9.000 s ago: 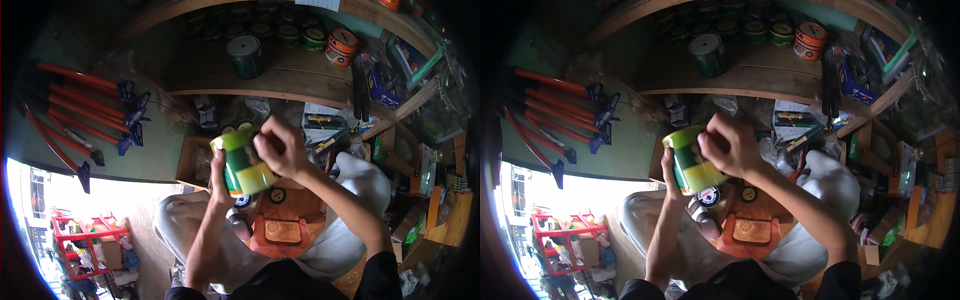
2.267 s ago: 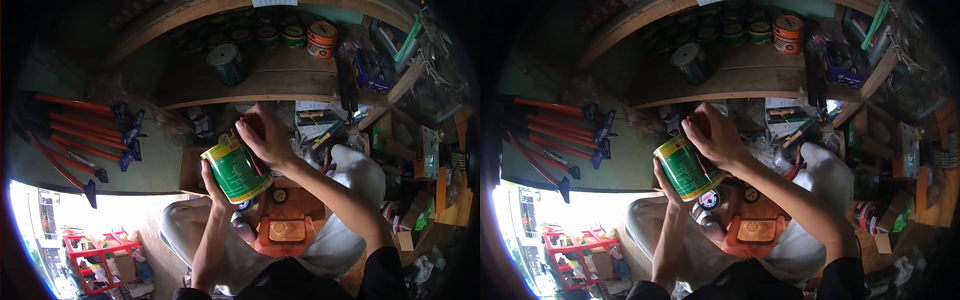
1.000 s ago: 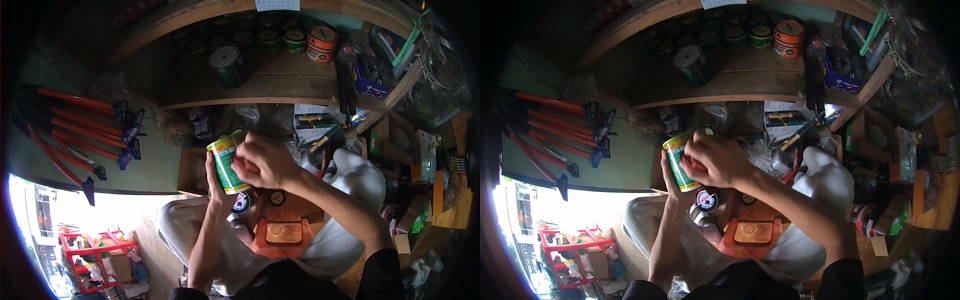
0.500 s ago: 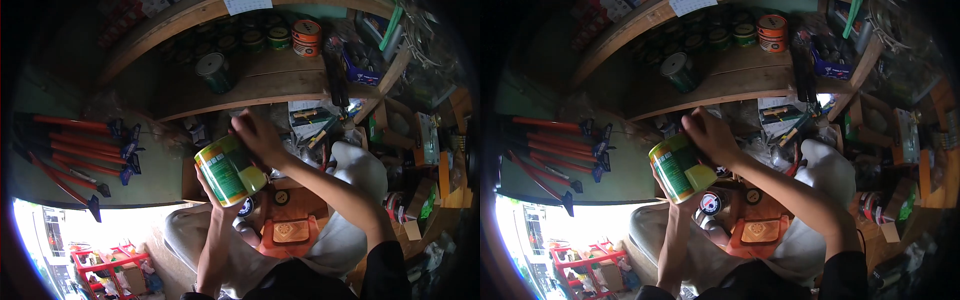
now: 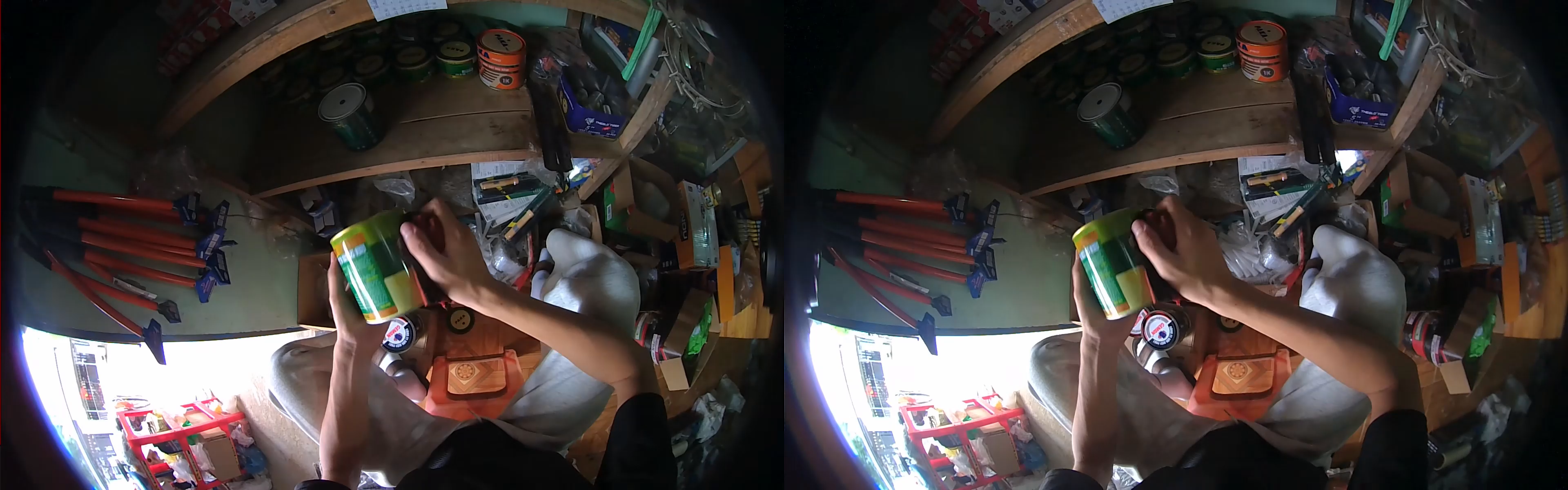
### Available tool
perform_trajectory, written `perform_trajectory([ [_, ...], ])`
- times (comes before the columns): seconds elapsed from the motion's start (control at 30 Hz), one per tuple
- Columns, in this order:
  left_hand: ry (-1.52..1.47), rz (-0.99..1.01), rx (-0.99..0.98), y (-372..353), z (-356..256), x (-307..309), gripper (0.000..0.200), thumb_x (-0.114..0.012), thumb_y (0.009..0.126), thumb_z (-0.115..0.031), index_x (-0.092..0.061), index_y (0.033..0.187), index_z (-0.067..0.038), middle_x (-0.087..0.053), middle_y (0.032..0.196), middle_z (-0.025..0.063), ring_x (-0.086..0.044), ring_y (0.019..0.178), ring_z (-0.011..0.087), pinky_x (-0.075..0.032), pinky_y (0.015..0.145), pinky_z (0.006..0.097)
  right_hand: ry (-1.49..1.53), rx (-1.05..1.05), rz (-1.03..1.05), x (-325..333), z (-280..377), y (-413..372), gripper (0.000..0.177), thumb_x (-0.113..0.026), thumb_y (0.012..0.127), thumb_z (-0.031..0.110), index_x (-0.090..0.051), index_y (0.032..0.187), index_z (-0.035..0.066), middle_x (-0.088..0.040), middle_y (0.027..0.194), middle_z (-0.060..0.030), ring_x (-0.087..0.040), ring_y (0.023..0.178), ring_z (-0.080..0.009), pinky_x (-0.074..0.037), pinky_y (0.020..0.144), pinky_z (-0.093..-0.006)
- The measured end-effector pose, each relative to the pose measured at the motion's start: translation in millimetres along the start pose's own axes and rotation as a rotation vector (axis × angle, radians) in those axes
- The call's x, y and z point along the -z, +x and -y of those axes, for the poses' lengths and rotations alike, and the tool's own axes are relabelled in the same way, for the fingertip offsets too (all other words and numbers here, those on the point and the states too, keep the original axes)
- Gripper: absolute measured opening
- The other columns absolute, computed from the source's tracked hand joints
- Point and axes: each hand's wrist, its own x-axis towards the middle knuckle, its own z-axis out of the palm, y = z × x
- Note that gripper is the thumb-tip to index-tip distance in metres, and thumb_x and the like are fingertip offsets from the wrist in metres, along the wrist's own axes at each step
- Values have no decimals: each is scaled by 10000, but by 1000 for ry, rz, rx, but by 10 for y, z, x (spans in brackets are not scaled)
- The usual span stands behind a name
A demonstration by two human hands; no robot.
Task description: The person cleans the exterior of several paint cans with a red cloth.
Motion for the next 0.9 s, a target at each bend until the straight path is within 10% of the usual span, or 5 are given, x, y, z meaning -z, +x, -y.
perform_trajectory([
  [0.13, 168, -62, -146, 36, 136, 182, 599, -351, 1036, -571, -587, 1304, -90, -646, 1255, 116, -637, 1134, 226, -509, 1008, 384, -225, 555, -5, -91, 31, -32, 258, -744, 881, 213, -553, 931, 49, -543, 796, -80, -566, 645, -204, -471, 592, -339],
  [0.47, 157, -152, -166, 40, 113, 84, 638, -395, 1008, -634, -590, 1288, -95, -665, 1169, 78, -663, 1031, 228, -546, 922, 345, -259, 572, -4, -114, 174, 22, 277, -684, 922, 299, -532, 940, 68, -553, 827, -109, -623, 625, -289, -514, 567, -410],
  [0.57, -227, 330, -33, 116, 165, 583, 683, -393, 985, -676, -578, 1307, -104, -649, 1199, 76, -655, 1024, 247, -543, 927, 373, -165, 241, 30, -54, 225, 205, 318, -672, 940, 326, -546, 965, 34, -583, 755, -132, -649, 658, -304, -523, 594, -390],
  [0.63, -24, -199, -100, 13, 232, 51, 749, -372, 949, -734, -539, 1366, -135, -592, 1316, 95, -592, 1161, 284, -501, 981, 483, 31, 170, -28, -137, 47, 333, 319, -644, 969, 326, -546, 980, 23, -604, 735, -129, -637, 641, -279, -512, 599, -406],
  [0.9, -79, -59, -154, 131, 157, 437, 730, -322, 983, -693, -541, 1360, -108, -624, 1291, 120, -612, 1142, 283, -455, 1057, 452, -200, 481, 176, -58, 159, -35, 260, -688, 910, 297, -563, 939, 71, -595, 814, -106, -660, 678, -288, -525, 609, -407],
])
